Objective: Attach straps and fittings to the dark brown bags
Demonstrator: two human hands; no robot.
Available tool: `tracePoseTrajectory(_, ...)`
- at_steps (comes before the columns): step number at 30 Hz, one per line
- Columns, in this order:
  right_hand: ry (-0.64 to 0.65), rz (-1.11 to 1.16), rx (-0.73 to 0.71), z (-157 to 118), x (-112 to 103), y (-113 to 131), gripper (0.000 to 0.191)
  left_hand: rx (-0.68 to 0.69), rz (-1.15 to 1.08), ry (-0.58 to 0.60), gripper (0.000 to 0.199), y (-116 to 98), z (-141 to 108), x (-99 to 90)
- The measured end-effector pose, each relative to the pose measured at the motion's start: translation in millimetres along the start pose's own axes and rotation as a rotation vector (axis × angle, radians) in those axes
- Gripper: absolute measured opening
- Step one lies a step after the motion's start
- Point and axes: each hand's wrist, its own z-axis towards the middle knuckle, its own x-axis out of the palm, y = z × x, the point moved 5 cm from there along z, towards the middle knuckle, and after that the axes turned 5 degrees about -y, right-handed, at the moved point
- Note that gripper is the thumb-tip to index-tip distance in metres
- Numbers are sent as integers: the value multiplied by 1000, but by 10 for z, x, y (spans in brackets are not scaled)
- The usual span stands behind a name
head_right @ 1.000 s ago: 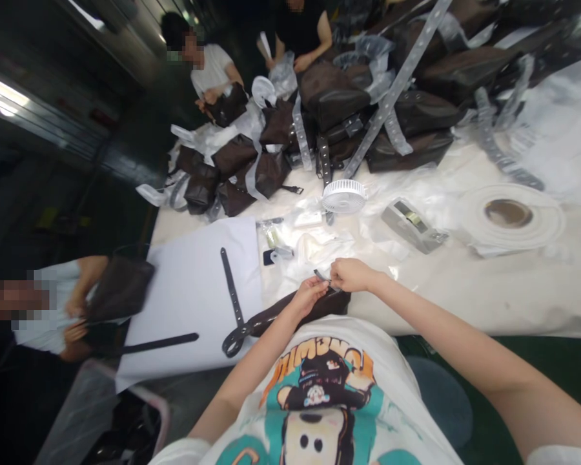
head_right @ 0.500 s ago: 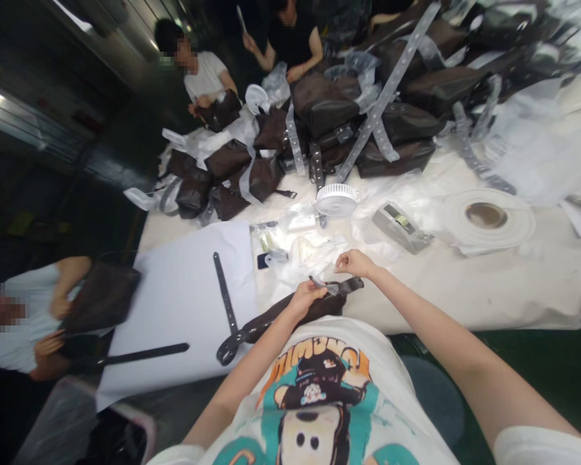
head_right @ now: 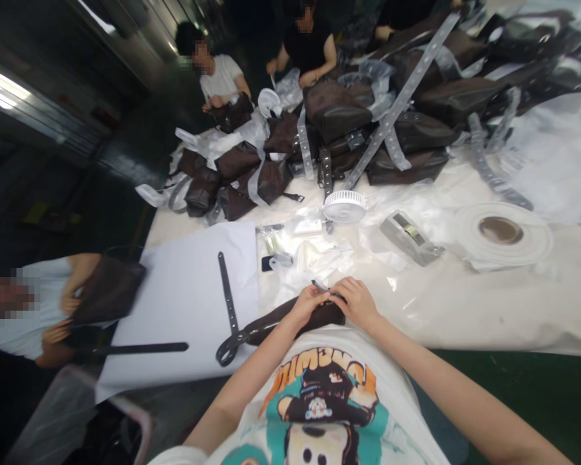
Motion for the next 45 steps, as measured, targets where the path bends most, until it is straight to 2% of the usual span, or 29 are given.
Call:
tracePoseTrajectory(3, 47, 69, 60, 27, 85, -69, 19, 20, 60, 41, 45, -46, -28, -37)
tracePoseTrajectory(6, 163, 94, 62, 41, 138, -83, 19, 79, 206, 99, 42, -117, -41, -83)
tracePoseTrajectory(11, 422, 51, 3, 103, 224, 24, 27, 316, 550, 195, 33, -337, -1, -113)
tracePoseTrajectory(14, 581, 119, 34, 167, 265, 32, 28, 416, 636, 323, 28, -409, 62, -64)
tracePoseTrajectory(16, 669, 217, 86, 200, 271, -17, 26, 395, 615, 417, 28, -384, 123, -19)
tracePoseTrajectory(18, 695, 339, 137, 230, 252, -91, 25, 302, 537, 467, 32, -313, 194, 14)
tracePoseTrajectory(22, 643, 557, 247, 245, 228, -247, 31, 55, 340, 490, 42, -141, 296, 26)
tracePoseTrajectory(25, 598, 595, 316, 222, 288, -298, 35, 0, 285, 488, 42, -107, 339, -18)
tracePoseTrajectory(30, 531, 671, 453, 182, 381, -286, 35, -63, 316, 537, 42, -82, 404, -46)
tracePoseTrajectory(32, 519, 700, 422, 195, 353, -325, 34, -40, 336, 489, 39, -97, 444, -57)
tracePoseTrajectory(34, 506, 695, 366, 218, 299, -469, 30, 17, 353, 330, 36, -145, 491, -137)
tracePoseTrajectory(35, 460, 659, 385, 231, 266, -615, 31, 44, 362, 224, 34, -176, 505, -211)
tracePoseTrajectory(37, 282, 509, 534, 239, 194, -1028, 34, 78, 374, 12, 31, -233, 487, -407)
tracePoseTrajectory(39, 97, 322, 705, 208, 141, -1451, 33, 76, 376, -139, 27, -260, 399, -621)
tracePoseTrajectory(42, -18, 158, 777, 201, 182, -1837, 27, 51, 353, -269, 26, -252, 164, -885)
tracePoseTrajectory(45, -74, 91, 741, 283, 259, -1966, 32, 53, 320, -333, 25, -230, -110, -1002)
